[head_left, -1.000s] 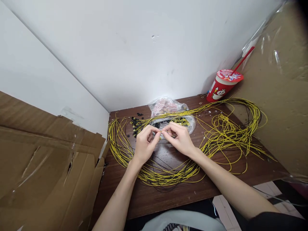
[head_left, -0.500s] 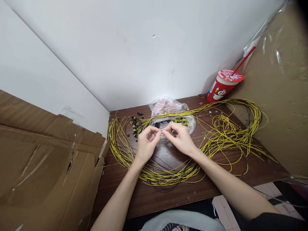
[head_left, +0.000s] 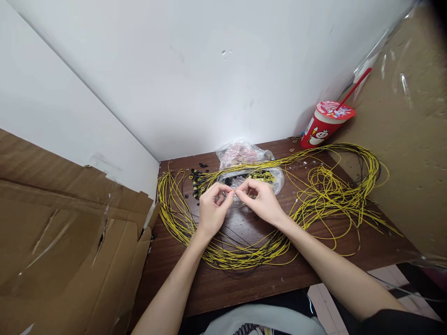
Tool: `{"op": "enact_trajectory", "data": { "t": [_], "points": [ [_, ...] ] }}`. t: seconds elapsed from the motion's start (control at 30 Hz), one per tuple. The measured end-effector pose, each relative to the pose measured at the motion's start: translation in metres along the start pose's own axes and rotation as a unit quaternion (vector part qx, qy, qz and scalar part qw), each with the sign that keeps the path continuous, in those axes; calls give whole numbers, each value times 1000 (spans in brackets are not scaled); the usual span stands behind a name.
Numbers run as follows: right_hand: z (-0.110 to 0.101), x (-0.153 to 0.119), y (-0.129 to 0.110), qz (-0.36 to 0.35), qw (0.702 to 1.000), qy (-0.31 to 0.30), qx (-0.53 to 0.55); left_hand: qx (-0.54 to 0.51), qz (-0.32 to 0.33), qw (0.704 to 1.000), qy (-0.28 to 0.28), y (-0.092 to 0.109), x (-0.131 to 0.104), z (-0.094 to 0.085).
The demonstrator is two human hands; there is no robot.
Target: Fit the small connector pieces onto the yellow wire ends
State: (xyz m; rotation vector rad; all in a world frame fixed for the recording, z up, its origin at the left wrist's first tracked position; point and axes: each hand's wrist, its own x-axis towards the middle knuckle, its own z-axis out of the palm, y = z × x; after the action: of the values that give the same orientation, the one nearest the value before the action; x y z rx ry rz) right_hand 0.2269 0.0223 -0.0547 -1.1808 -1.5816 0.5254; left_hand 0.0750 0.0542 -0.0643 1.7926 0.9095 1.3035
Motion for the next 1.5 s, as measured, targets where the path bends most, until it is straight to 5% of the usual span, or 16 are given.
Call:
{"op": "enact_trajectory", "data": {
  "t": [0.33, 0.5, 0.67, 0.8, 1.03, 1.37, 1.5],
  "points": [
    [1, 1, -1, -47, 998, -5, -39, 14, 17, 1000, -7, 4, 0, -1],
    [2, 0, 1, -42, 999, -12, -15, -76, -60, 995, -25, 2, 1, 1],
    [1, 0, 0, -63, 998, -21, 6, -305, -215, 925, -67, 10, 2, 4],
    [2, 1, 1, -74, 996, -25, 38, -413, -264, 867, -92, 14, 3, 4],
    [2, 1, 3, -59, 996, -39, 51, -421, -251, 867, -92, 13, 2, 4],
    [1, 1, -1, -104, 990, -81, 56, -496, -284, 813, -110, 16, 0, 6],
    [-1, 1, 0, -96, 989, -80, 74, -486, -276, 822, -113, 16, 0, 7]
  ]
}}
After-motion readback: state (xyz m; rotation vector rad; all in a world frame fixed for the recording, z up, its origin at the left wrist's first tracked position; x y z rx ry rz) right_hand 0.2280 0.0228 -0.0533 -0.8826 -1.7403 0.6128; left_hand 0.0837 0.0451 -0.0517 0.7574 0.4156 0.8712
